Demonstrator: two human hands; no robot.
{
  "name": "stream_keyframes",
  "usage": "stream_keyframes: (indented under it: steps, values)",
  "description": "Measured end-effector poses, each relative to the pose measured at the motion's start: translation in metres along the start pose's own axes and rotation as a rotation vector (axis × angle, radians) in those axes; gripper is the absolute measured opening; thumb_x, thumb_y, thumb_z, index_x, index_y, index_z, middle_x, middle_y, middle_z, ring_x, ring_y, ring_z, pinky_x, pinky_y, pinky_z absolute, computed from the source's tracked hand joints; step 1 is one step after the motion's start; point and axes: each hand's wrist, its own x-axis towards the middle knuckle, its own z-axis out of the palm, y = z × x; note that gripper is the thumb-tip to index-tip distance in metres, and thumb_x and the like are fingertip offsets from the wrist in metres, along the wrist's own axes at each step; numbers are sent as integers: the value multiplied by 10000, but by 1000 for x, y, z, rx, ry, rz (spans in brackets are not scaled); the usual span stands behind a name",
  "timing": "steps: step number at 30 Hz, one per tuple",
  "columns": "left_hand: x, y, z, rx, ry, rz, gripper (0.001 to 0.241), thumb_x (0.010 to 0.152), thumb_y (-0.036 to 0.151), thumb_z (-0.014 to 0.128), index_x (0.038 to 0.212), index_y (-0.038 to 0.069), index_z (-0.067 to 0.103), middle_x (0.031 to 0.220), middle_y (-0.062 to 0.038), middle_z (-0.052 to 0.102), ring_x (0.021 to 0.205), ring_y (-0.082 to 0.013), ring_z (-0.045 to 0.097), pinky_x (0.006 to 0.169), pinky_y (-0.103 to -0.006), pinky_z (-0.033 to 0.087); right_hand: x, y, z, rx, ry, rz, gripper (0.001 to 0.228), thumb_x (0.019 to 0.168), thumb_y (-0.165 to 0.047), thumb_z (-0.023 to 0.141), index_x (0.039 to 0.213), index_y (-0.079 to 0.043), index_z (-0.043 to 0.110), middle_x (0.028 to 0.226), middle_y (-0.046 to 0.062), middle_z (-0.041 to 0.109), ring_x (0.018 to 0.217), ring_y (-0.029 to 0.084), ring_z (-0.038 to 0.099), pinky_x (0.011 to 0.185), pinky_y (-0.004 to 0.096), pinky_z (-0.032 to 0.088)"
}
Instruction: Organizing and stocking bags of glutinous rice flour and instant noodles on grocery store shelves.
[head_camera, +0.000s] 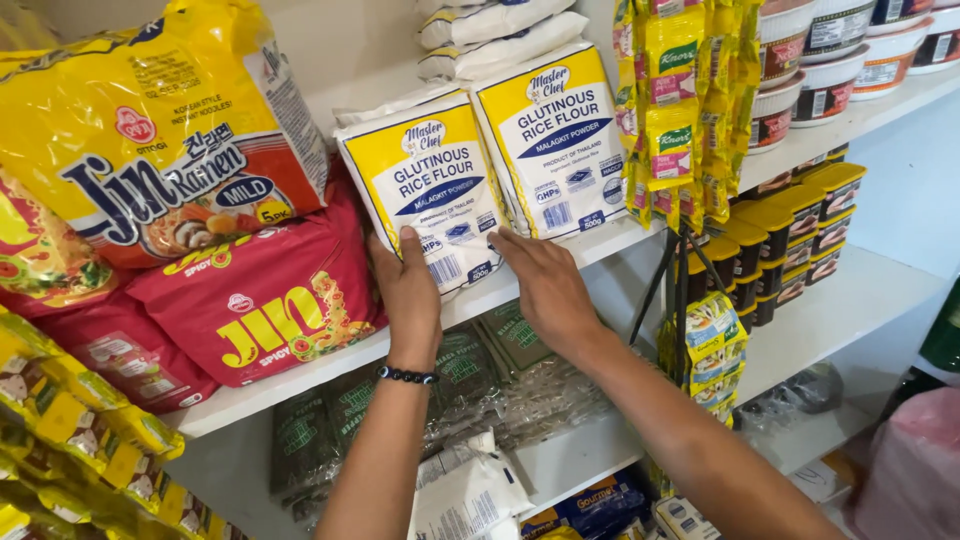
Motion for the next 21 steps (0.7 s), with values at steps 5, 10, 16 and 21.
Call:
stream_keyframes:
  steps: [5, 10, 16, 21]
  values:
    - [7, -7, -1, -83, -45, -38, 463, 1063, 179, 482, 1459, -33, 373, 1376, -188, 598, 1218, -220, 590, 1033, -345, 466, 1, -6, 2, 17, 43, 19, 541, 877, 82, 516, 1393, -54, 602, 1399, 145, 633, 1277, 337, 576, 1100, 457, 405]
    - [14, -19, 3, 32, -27, 44, 471, 1063, 150, 468, 1475, -46, 353, 1389, -219, 591, 1253, -285, 596, 1069, -374, 451, 0, -4, 0, 40, 78, -8, 466, 907, 42, 581, 1352, -80, 638, 1347, 126, 669, 1225, 323, 614, 1066, 433, 459]
    - [-3, 8, 12, 401, 12, 246, 634, 1079, 139, 487, 1591, -70, 176, 1562, -352, 363, 1434, -460, 387, 1190, -467, 283, 24, -14, -20, -14, -4, 0, 337, 878, -105, 731, 1204, -60, 659, 1174, 135, 682, 1093, 363, 619, 926, 451, 514]
    - [14, -12, 10, 557, 30, 262, 694, 1051, 172, 519, 1575, -108, 161, 1584, -371, 318, 1464, -491, 331, 1216, -477, 230, 39, -17, -24, -11, -112, 21, 334, 865, -91, 735, 1181, -48, 632, 1104, 160, 643, 1034, 398, 630, 829, 486, 530]
